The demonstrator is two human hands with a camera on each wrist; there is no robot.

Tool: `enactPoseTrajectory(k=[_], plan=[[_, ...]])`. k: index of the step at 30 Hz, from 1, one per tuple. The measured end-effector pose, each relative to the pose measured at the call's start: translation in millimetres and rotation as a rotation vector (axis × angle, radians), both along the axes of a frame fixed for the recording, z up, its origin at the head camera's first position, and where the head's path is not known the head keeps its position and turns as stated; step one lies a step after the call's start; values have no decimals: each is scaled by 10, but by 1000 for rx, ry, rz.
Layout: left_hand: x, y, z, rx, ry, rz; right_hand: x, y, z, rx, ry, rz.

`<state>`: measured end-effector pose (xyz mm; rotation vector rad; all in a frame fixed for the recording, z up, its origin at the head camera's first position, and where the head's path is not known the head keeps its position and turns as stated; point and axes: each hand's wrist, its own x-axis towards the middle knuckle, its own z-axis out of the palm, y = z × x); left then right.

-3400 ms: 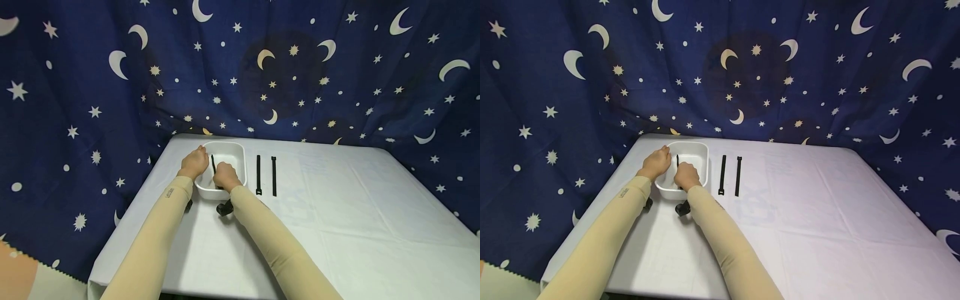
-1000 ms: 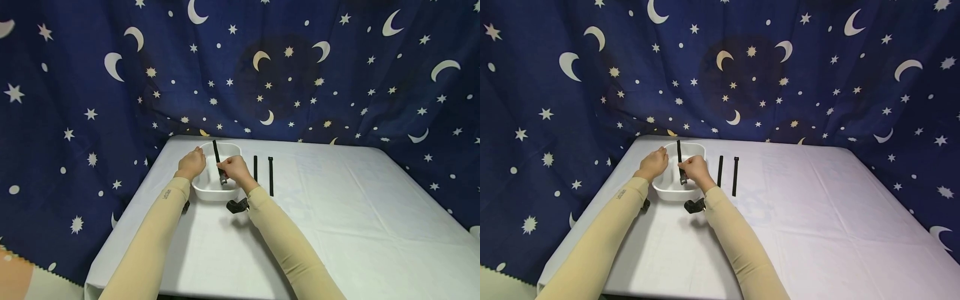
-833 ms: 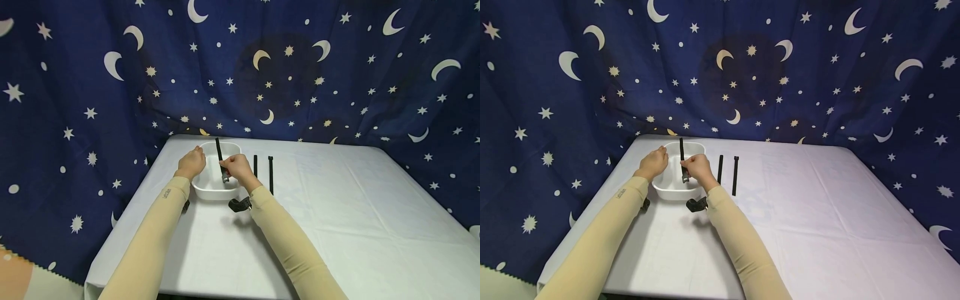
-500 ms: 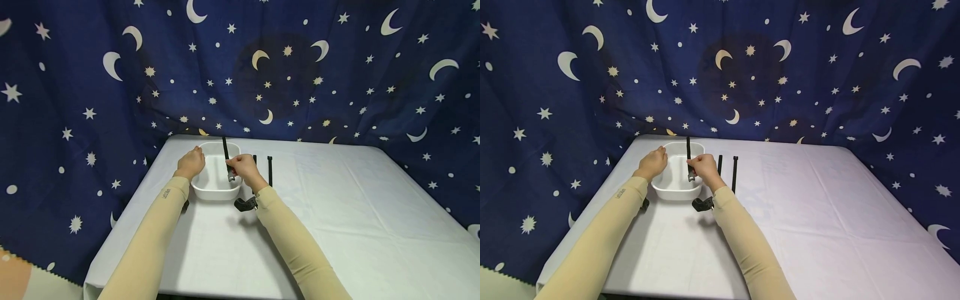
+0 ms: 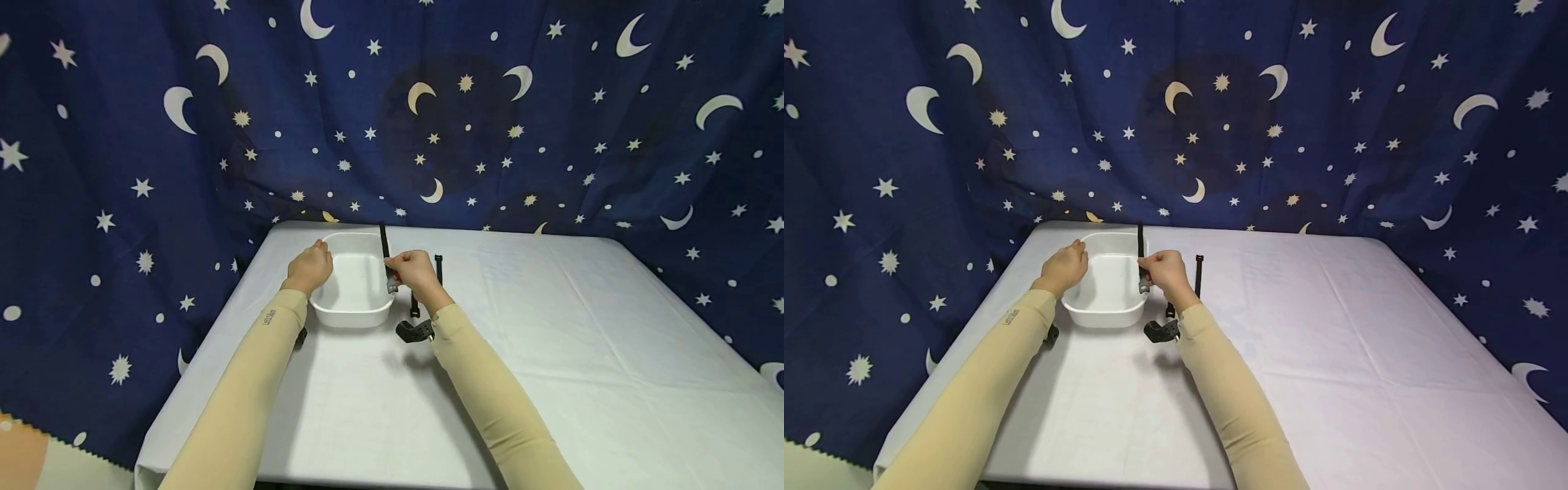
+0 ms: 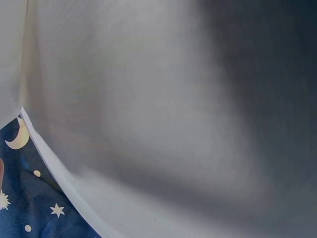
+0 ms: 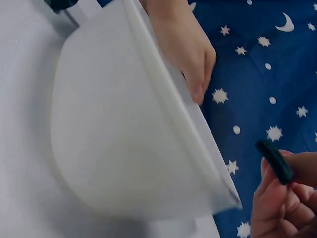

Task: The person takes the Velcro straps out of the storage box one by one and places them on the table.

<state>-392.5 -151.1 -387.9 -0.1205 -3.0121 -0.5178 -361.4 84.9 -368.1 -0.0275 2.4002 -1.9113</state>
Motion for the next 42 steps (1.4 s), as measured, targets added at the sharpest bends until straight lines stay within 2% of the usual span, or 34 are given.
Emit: enactPoseTrajectory(k=[10,21,33,42], plan=[[17,9,7,-6,-5,7,-40,386,-119,38,-29,-34],[-7,-1,-9,-12,7,2,-32,633,-263,74,-73,-59],[-29,0,-6,-8,17,-4,-49,900,-264,62,-70,-111],[-15,2,-10,-12,5,3,-44,1127,-344,90,-94,-149]])
